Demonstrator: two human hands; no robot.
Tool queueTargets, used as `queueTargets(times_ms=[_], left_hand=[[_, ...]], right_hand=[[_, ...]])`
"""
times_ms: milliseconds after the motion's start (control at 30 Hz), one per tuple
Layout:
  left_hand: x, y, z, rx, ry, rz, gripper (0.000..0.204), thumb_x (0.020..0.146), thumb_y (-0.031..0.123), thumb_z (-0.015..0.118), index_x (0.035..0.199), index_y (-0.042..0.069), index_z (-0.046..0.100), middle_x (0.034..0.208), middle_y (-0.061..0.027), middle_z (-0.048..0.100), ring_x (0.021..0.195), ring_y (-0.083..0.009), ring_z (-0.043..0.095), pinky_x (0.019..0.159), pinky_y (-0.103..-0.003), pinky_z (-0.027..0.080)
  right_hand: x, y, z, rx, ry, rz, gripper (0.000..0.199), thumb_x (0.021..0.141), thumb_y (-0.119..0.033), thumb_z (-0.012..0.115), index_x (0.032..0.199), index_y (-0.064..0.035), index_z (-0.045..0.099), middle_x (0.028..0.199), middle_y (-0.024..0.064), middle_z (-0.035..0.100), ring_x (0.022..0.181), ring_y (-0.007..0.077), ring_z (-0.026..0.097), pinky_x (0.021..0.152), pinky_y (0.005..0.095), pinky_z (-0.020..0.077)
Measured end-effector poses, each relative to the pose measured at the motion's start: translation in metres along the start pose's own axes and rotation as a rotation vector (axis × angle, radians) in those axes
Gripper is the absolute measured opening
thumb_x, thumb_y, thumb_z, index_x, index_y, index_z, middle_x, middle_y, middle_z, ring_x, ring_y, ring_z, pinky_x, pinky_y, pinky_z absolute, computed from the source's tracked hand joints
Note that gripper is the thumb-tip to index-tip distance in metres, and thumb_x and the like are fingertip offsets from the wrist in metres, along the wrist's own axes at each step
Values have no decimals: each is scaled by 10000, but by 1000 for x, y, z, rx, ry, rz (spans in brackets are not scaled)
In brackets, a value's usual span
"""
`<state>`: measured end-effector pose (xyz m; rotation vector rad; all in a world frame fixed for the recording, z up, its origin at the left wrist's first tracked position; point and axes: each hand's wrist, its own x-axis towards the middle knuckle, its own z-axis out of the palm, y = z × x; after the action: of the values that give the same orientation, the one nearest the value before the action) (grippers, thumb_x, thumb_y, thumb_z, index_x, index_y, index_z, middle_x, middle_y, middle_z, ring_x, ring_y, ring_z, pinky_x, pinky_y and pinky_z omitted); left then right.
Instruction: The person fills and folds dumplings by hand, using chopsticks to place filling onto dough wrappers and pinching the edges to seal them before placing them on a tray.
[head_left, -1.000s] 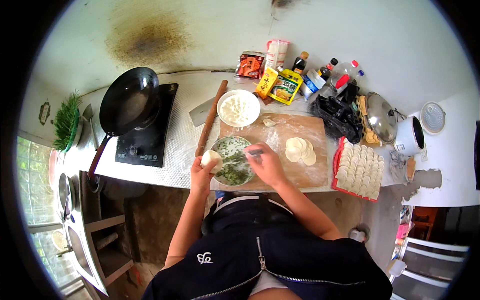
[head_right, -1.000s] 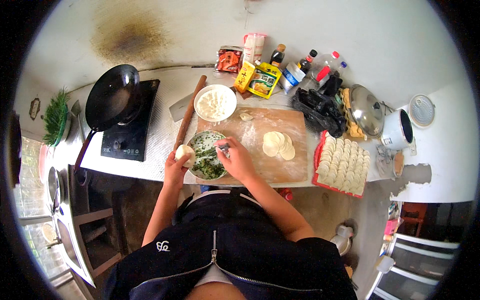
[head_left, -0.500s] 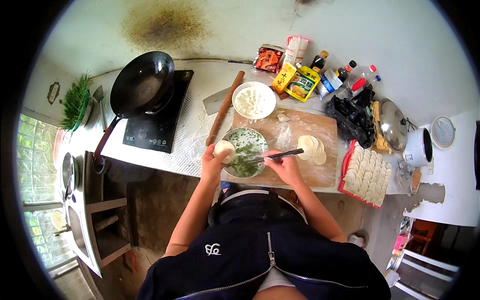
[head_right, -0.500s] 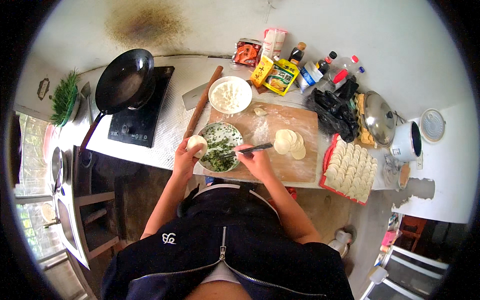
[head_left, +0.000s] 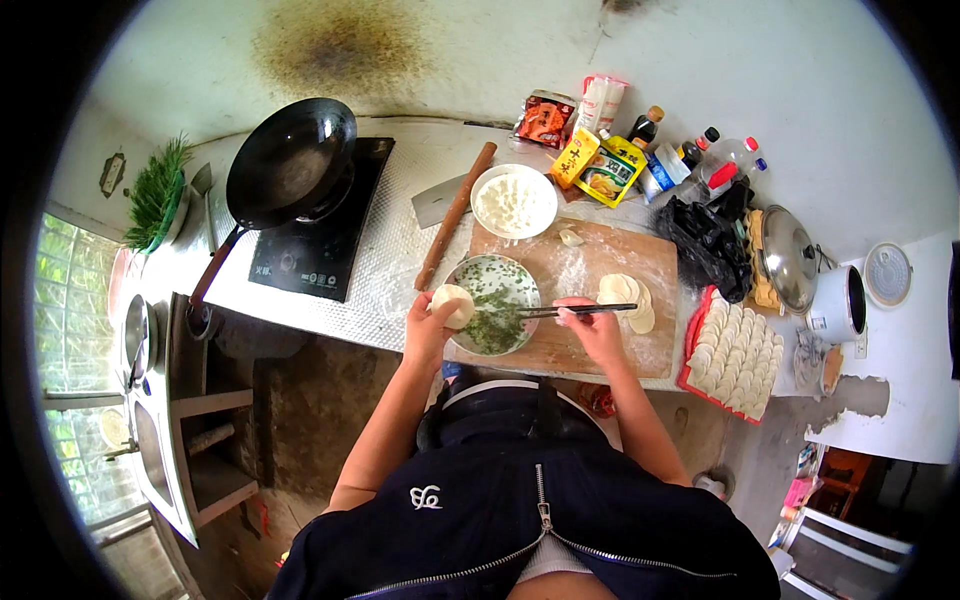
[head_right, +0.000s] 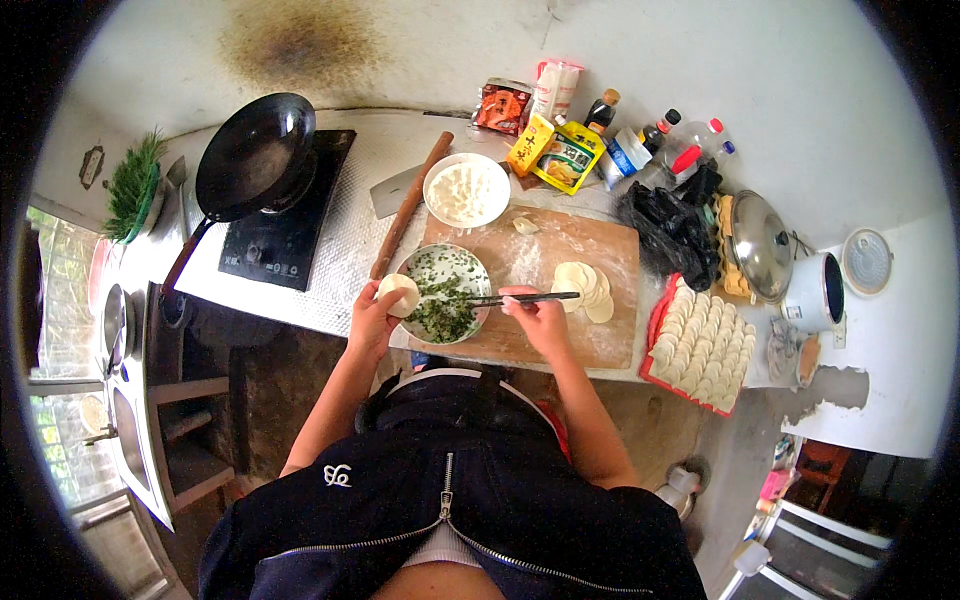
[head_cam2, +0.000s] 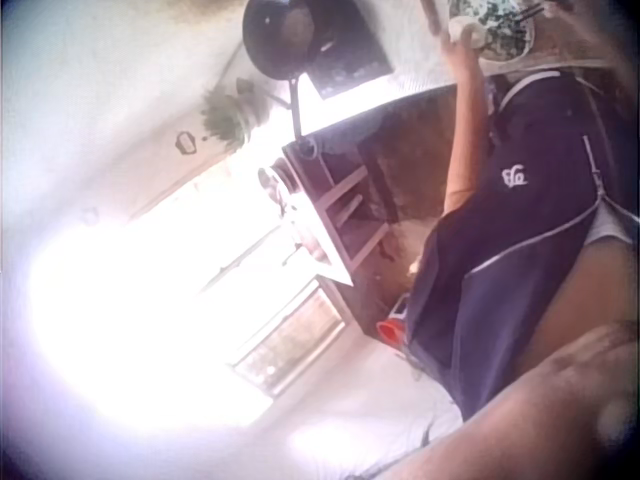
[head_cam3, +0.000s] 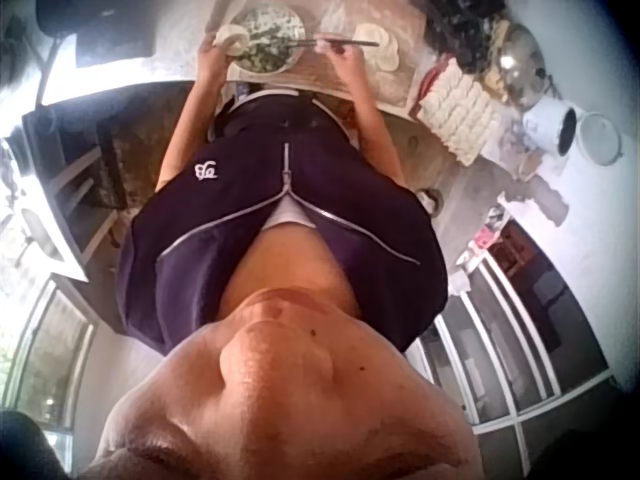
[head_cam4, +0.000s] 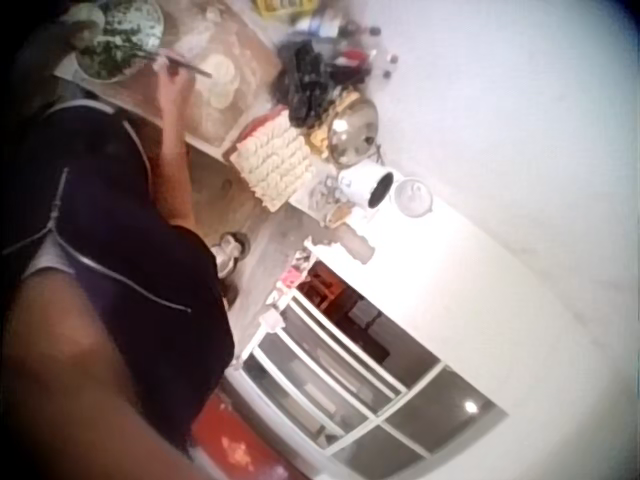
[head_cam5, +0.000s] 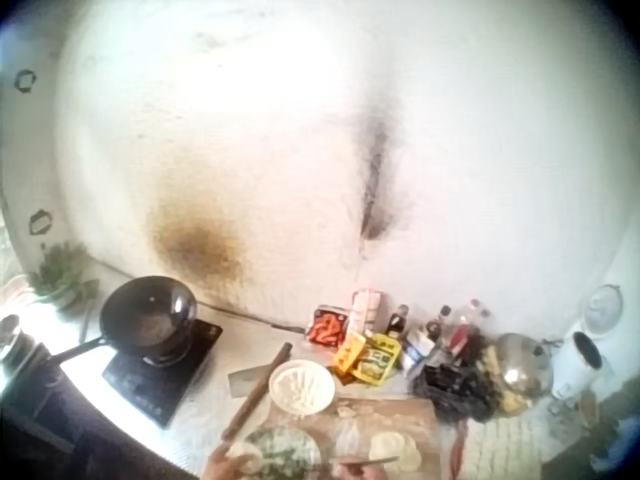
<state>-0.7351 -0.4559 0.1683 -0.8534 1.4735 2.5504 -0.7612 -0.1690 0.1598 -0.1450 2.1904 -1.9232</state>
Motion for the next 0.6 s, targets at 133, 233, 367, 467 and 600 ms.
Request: queueTargets(times_ms=[133, 233, 367, 467, 600], left_hand=[[-3, 3, 0, -4, -5, -4, 291, 858, 29, 655, 1133, -12, 567, 1015, -118, 671, 897, -217, 675, 776, -333, 570], [-3, 2, -2, -2, -17, -7, 298, 865, 26, 643, 1153, -19, 582, 1035, -118, 674, 916, -220, 675, 798, -336, 570], [-1, -2, -8, 18, -14, -17, 298, 869, 26, 636, 1160, -19, 588, 1045, -118, 673, 929, -221, 674, 813, -342, 569], [-2, -2, -11, 21, -1, -21, 301, 872, 30, 634, 1166, -18, 588, 1057, -121, 669, 941, -222, 670, 818, -346, 568], [-2, 0, -8, 24, 17, -20, 292, 875, 31, 629, 1161, -14, 591, 1061, -120, 665, 950, -223, 666, 821, -351, 567]], right_hand=[[0, 10, -12, -94, -49, 2, 197, 907, -28, 616, 1097, -4, 666, 936, 43, 686, 820, 97, 655, 736, 226, 510], [-2, 32, -5, 28, -79, 27, 206, 910, -24, 611, 1108, -2, 662, 964, 44, 687, 831, 101, 657, 739, 235, 518], [1, 52, 7, 216, -56, 92, 205, 918, -56, 624, 1113, -8, 665, 979, 30, 691, 846, 106, 655, 742, 242, 524], [2, 57, 14, 270, -61, 155, 210, 920, -91, 641, 1116, -18, 668, 995, 31, 689, 870, 108, 651, 748, 240, 527], [3, 82, 26, 358, -37, 179, 239, 915, -114, 655, 1138, -27, 659, 1027, 46, 686, 898, 118, 647, 764, 241, 534]])
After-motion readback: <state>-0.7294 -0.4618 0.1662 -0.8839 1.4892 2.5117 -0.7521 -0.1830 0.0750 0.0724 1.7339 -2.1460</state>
